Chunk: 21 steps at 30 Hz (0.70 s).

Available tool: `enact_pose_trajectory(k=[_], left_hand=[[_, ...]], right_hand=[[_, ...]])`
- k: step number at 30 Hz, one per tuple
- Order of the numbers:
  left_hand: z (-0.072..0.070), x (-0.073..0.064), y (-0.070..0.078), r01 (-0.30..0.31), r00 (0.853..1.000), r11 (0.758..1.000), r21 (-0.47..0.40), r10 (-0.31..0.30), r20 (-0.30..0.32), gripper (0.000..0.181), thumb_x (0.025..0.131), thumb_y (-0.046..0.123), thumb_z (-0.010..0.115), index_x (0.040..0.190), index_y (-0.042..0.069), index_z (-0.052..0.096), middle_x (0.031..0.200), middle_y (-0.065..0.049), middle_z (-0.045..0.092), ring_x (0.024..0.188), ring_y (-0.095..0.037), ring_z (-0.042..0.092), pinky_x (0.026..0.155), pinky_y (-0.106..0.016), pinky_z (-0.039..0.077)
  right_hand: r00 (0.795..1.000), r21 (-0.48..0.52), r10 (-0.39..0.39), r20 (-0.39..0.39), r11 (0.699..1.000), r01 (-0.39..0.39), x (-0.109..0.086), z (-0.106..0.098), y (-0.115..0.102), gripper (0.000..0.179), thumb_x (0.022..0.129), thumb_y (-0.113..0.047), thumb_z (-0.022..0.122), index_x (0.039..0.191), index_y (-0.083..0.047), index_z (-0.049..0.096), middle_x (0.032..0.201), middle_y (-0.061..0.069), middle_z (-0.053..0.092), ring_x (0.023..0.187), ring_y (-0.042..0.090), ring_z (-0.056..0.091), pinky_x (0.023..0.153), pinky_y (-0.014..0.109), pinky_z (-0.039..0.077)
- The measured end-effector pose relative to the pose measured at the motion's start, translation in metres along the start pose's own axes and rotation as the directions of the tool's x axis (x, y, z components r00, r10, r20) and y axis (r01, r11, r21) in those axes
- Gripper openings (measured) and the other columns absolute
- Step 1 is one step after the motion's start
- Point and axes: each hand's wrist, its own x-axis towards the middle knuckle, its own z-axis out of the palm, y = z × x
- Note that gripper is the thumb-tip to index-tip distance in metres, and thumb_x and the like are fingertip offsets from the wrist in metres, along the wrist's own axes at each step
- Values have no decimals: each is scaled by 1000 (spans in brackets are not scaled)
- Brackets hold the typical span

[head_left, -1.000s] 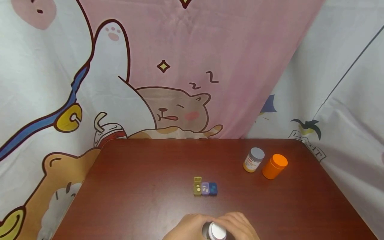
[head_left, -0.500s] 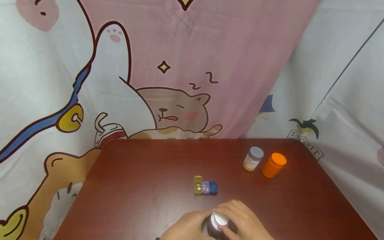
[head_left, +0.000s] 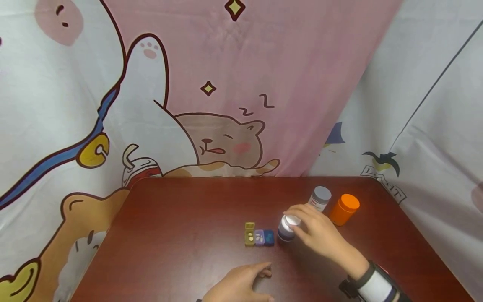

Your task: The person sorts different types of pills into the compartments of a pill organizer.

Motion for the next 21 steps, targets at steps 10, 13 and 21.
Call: enact_pose_trajectory(k=[10, 13, 21], left_hand=[[-4, -3, 2, 11, 1000, 1000, -3, -11, -23, 57, 90, 38, 81, 137, 9, 64, 117, 19, 72, 113, 1, 64, 97, -26, 52], [-10, -6, 1, 52, 994, 998, -33, -55, -97, 47, 93, 34, 79, 132, 11, 68, 111, 19, 73, 106, 1, 66, 93, -28, 54], [-34, 3, -9, 203, 899, 977, -61, -211, -385, 50, 87, 17, 83, 131, 3, 64, 109, -4, 72, 82, -9, 64, 70, -30, 54]], right_hand=[[992, -158, 117, 55, 982, -107, 28, 31, 46, 35, 92, -6, 75, 126, 2, 68, 119, 16, 67, 109, 33, 61, 93, 47, 56], [988, -145, 143, 59, 980, -133, 31, 41, 54, 35, 92, -2, 73, 126, 5, 66, 118, 19, 66, 109, 36, 60, 96, 48, 55], [985, -139, 170, 42, 977, -163, 31, 52, 68, 34, 90, 5, 71, 123, 9, 65, 118, 23, 66, 110, 40, 61, 98, 52, 53]])
